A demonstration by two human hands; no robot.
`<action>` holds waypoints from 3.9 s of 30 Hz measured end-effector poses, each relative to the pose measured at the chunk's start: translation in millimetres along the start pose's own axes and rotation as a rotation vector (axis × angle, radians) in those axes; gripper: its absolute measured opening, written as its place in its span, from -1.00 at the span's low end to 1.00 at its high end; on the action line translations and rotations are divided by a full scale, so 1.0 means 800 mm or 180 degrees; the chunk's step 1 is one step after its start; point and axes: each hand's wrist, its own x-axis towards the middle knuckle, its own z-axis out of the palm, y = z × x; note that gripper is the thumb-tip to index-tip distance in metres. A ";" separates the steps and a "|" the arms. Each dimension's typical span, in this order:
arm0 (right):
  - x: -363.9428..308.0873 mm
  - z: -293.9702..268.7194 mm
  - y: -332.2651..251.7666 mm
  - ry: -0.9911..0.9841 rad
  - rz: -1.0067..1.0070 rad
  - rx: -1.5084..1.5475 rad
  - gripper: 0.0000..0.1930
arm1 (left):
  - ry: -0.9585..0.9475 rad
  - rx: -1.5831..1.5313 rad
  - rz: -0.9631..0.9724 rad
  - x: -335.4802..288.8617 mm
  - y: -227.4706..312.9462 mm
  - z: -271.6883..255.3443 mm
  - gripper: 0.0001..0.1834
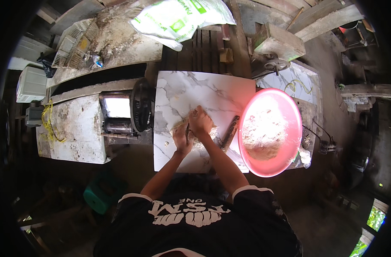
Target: The person kneads a ball of dough by hand on a marble-topped surface, occasionally adding more flour from a pink basin.
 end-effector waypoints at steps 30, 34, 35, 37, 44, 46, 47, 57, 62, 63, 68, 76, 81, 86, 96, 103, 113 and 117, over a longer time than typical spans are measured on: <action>-0.031 -0.015 0.033 -0.0378 -0.0608 0.1666 -0.71 | -0.0665 0.1025 -0.1191 0.089 -0.012 0.004 -0.62; -0.042 -0.003 0.027 -0.0393 -0.0750 0.0691 -0.61 | -0.0702 0.1274 -0.1333 0.075 -0.029 -0.002 -0.55; -0.044 -0.004 0.023 -0.0405 -0.0723 0.0706 -0.61 | -0.0728 0.1293 -0.1338 0.074 -0.026 -0.005 -0.55; -0.046 -0.007 0.016 -0.0526 -0.0492 0.0092 -0.65 | -0.0728 0.1136 -0.1457 0.074 -0.019 -0.012 -0.52; -0.025 0.028 0.002 -0.0272 -0.0089 -0.0227 -0.73 | -0.0422 0.0844 -0.1398 0.079 -0.025 -0.007 -0.55; -0.010 0.029 -0.006 -0.0567 0.0164 -0.0210 -0.69 | -0.0410 0.0775 -0.1558 0.086 -0.028 0.000 -0.58; -0.002 0.032 -0.008 -0.0522 0.0100 -0.0182 -0.69 | -0.0271 0.0799 -0.1498 0.091 -0.032 0.005 -0.59; 0.042 0.045 0.027 -0.0495 -0.0068 -0.0010 -0.53 | -0.0883 0.0794 -0.0834 0.111 -0.090 -0.008 -0.68; 0.015 0.041 0.055 -0.0460 -0.0958 0.0149 -0.11 | -0.0568 0.0411 -0.0389 0.073 -0.133 -0.028 -0.63; 0.011 0.031 0.047 -0.0499 -0.1062 0.0205 -0.05 | -0.0399 -0.0165 -0.0769 0.076 -0.136 -0.023 -0.58; 0.029 0.033 0.031 -0.0338 -0.1057 -0.0225 0.08 | -0.0234 -0.2146 -0.2255 0.127 -0.105 -0.016 -0.37; 0.045 0.038 0.021 -0.0708 -0.0790 0.3568 -0.21 | -0.0385 -0.2928 -0.1636 0.180 -0.049 -0.048 -0.54; 0.061 0.045 0.029 -0.0900 -0.0996 0.2171 -0.17 | -0.0647 -0.1520 -0.0590 0.202 -0.050 -0.012 -0.74; 0.051 0.034 0.037 -0.1072 -0.0991 0.1737 -0.15 | 0.0187 -0.0271 -0.0059 0.184 -0.077 0.009 -0.78; 0.035 0.053 -0.010 0.0102 0.0239 0.3348 -0.62 | -0.0309 -0.0459 -0.0344 0.154 -0.027 0.015 -0.66; 0.012 0.094 0.004 0.1141 -0.0150 0.2744 -0.74 | -0.0082 -0.0676 0.0222 0.120 -0.040 0.001 -0.73; -0.050 0.066 0.002 0.0881 -0.0210 0.1677 -0.84 | -0.0083 -0.0069 0.0733 0.068 -0.033 -0.036 -0.75; -0.069 0.066 0.001 0.0923 -0.0240 0.1495 -0.91 | -0.0058 -0.0021 0.0833 0.051 -0.032 -0.049 -0.75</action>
